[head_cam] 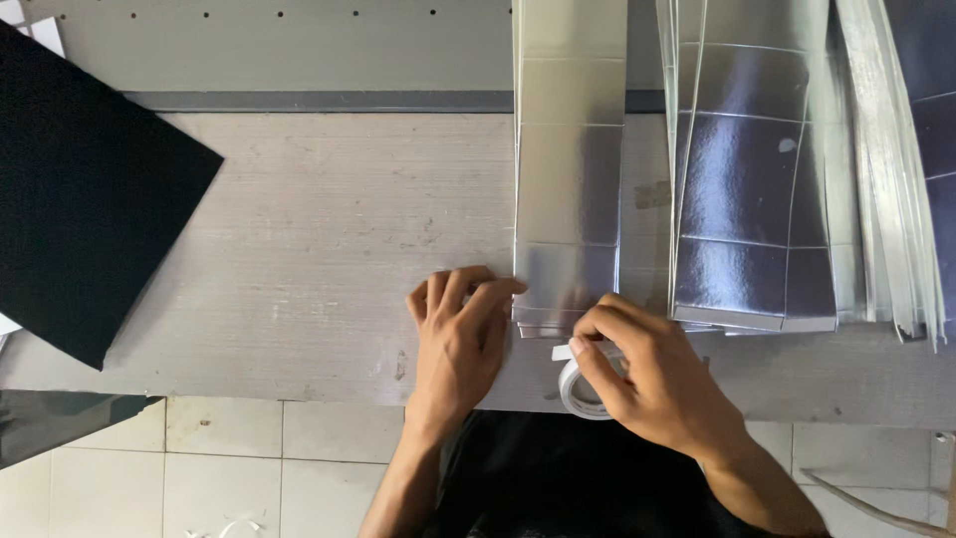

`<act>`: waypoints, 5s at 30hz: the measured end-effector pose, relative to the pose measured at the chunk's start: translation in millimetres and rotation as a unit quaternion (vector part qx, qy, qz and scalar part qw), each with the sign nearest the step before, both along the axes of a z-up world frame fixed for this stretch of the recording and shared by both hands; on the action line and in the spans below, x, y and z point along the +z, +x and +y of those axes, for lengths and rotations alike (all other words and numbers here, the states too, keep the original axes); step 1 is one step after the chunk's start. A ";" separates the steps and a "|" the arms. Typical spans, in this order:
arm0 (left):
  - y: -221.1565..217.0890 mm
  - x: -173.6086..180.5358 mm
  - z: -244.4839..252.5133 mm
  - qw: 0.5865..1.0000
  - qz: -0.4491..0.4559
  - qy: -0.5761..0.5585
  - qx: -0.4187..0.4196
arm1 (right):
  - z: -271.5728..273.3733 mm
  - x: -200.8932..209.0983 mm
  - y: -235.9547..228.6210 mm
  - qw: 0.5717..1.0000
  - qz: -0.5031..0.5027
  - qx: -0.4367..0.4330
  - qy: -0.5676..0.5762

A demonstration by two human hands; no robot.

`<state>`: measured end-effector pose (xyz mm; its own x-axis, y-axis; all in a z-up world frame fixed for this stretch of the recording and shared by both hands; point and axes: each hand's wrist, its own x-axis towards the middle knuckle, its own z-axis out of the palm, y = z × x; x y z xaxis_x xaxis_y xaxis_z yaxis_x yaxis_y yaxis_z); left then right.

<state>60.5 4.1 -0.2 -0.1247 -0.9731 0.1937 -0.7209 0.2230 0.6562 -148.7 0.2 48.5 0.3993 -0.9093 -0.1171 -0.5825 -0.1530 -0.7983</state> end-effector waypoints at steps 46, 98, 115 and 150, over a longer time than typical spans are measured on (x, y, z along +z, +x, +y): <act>-1.5 -1.3 -4.7 0.998 0.005 0.059 -0.020 | -17.6 10.7 11.0 0.941 0.337 0.040 0.009; -37.3 5.8 10.4 0.996 -0.075 0.055 0.005 | 9.1 -48.2 -30.5 0.929 0.298 -0.108 -0.193; -50.0 14.3 -9.7 0.996 -0.063 0.052 0.024 | 6.2 -37.8 -38.5 0.970 0.191 -0.075 -0.130; -57.8 11.7 -19.4 0.970 -0.083 0.005 -0.227 | 43.7 -80.5 -104.6 0.887 -0.287 -0.177 -0.316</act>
<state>2.7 -15.3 11.5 -0.5694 -0.8126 0.1243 -0.6465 0.5360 0.5429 -253.4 43.9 -32.1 -0.0948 -0.8016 0.5903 -0.2085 -0.5639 -0.7991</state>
